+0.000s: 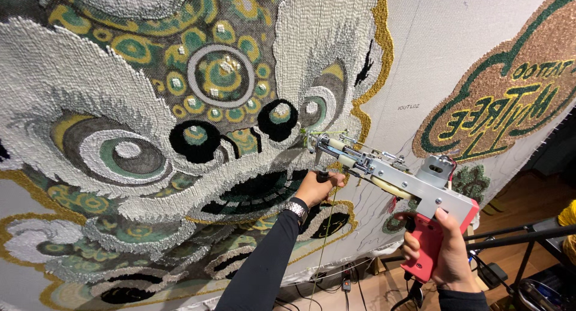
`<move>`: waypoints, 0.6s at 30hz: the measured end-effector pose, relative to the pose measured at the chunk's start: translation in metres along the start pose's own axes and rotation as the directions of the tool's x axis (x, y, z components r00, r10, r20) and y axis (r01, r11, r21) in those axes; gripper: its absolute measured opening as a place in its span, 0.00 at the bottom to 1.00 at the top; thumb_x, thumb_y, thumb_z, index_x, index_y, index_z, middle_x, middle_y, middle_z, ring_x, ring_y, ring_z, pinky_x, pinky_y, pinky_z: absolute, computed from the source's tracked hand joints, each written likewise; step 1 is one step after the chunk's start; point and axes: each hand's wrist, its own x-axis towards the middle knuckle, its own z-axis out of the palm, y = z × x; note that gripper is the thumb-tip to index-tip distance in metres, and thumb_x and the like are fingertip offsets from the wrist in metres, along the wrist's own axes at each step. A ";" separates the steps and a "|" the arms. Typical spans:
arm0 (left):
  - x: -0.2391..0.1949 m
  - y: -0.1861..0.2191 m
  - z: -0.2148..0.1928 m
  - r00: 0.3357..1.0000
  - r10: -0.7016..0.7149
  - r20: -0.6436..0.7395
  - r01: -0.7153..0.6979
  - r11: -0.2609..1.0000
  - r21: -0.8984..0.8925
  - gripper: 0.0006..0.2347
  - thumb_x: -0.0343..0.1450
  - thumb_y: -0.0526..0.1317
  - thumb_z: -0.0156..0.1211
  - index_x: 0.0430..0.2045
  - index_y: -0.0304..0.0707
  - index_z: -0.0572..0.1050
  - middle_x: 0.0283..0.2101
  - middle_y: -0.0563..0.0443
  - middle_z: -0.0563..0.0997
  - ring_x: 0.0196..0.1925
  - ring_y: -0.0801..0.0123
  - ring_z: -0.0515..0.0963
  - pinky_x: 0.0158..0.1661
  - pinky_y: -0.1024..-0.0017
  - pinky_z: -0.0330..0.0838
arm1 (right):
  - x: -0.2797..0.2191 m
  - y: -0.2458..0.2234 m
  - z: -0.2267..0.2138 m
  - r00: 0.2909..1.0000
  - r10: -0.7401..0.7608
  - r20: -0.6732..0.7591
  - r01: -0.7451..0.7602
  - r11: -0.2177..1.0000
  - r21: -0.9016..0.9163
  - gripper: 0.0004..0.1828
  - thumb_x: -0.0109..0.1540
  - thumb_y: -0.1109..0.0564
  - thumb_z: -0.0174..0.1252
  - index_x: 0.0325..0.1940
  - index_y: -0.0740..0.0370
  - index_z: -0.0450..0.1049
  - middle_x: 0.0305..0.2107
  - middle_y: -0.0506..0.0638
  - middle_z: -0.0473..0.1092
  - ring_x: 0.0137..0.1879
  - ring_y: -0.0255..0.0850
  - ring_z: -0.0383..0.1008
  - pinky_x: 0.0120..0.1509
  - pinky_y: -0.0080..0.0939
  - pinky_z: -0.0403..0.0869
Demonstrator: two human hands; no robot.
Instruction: The person selects a ball of light green yarn from a storage cart and threads it into a handheld tufting gun. They then use the tool to apply the yarn onto a large canvas featuring a pre-drawn design of a stylized lion head, filling in a specific section of the artwork.
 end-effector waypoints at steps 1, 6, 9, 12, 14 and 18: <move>0.001 -0.001 0.000 1.000 -0.001 0.000 0.001 1.000 -0.003 0.17 0.70 0.48 0.65 0.44 0.31 0.82 0.36 0.52 0.87 0.21 0.81 0.74 0.23 0.76 0.74 | 0.000 -0.001 0.000 1.000 0.028 0.001 -0.028 1.000 -0.009 0.40 0.60 0.29 0.49 0.51 0.70 0.73 0.15 0.50 0.62 0.19 0.39 0.64 0.21 0.41 0.67; 0.007 -0.005 -0.004 1.000 -0.024 -0.001 0.024 1.000 -0.015 0.19 0.70 0.48 0.66 0.45 0.29 0.80 0.36 0.49 0.88 0.20 0.79 0.74 0.22 0.75 0.73 | 0.006 0.000 0.000 0.999 0.035 -0.022 -0.036 0.999 -0.027 0.37 0.59 0.29 0.49 0.49 0.67 0.72 0.15 0.51 0.62 0.19 0.39 0.63 0.21 0.42 0.67; 0.011 -0.008 -0.004 1.000 -0.018 -0.005 0.018 0.999 -0.050 0.18 0.70 0.48 0.67 0.44 0.29 0.81 0.36 0.49 0.87 0.19 0.80 0.72 0.21 0.75 0.72 | 0.009 0.002 -0.001 0.999 0.016 -0.051 -0.017 1.000 -0.019 0.33 0.60 0.30 0.50 0.46 0.64 0.70 0.16 0.52 0.63 0.19 0.40 0.63 0.23 0.42 0.66; 0.011 -0.007 -0.006 1.000 -0.003 -0.019 0.002 0.999 -0.042 0.17 0.70 0.48 0.67 0.42 0.31 0.83 0.36 0.50 0.87 0.18 0.80 0.71 0.21 0.76 0.72 | 0.009 0.002 0.002 0.997 0.016 -0.081 -0.019 0.999 -0.031 0.30 0.60 0.31 0.51 0.44 0.62 0.69 0.16 0.52 0.62 0.19 0.40 0.63 0.23 0.42 0.65; 0.011 -0.001 -0.008 0.999 -0.001 -0.034 -0.001 0.999 -0.037 0.16 0.69 0.49 0.67 0.41 0.34 0.83 0.36 0.51 0.87 0.17 0.80 0.71 0.20 0.76 0.72 | 0.011 -0.001 0.011 0.995 0.012 -0.101 -0.018 0.998 -0.057 0.30 0.61 0.32 0.52 0.44 0.62 0.69 0.16 0.52 0.63 0.19 0.40 0.63 0.24 0.41 0.64; 0.014 0.013 -0.020 0.997 -0.009 -0.083 0.007 1.000 -0.018 0.15 0.69 0.49 0.66 0.40 0.36 0.84 0.37 0.53 0.88 0.15 0.79 0.72 0.20 0.76 0.71 | 0.013 -0.008 0.043 0.998 -0.001 -0.063 -0.008 0.988 -0.152 0.30 0.59 0.34 0.54 0.45 0.64 0.75 0.17 0.50 0.66 0.19 0.37 0.64 0.23 0.38 0.63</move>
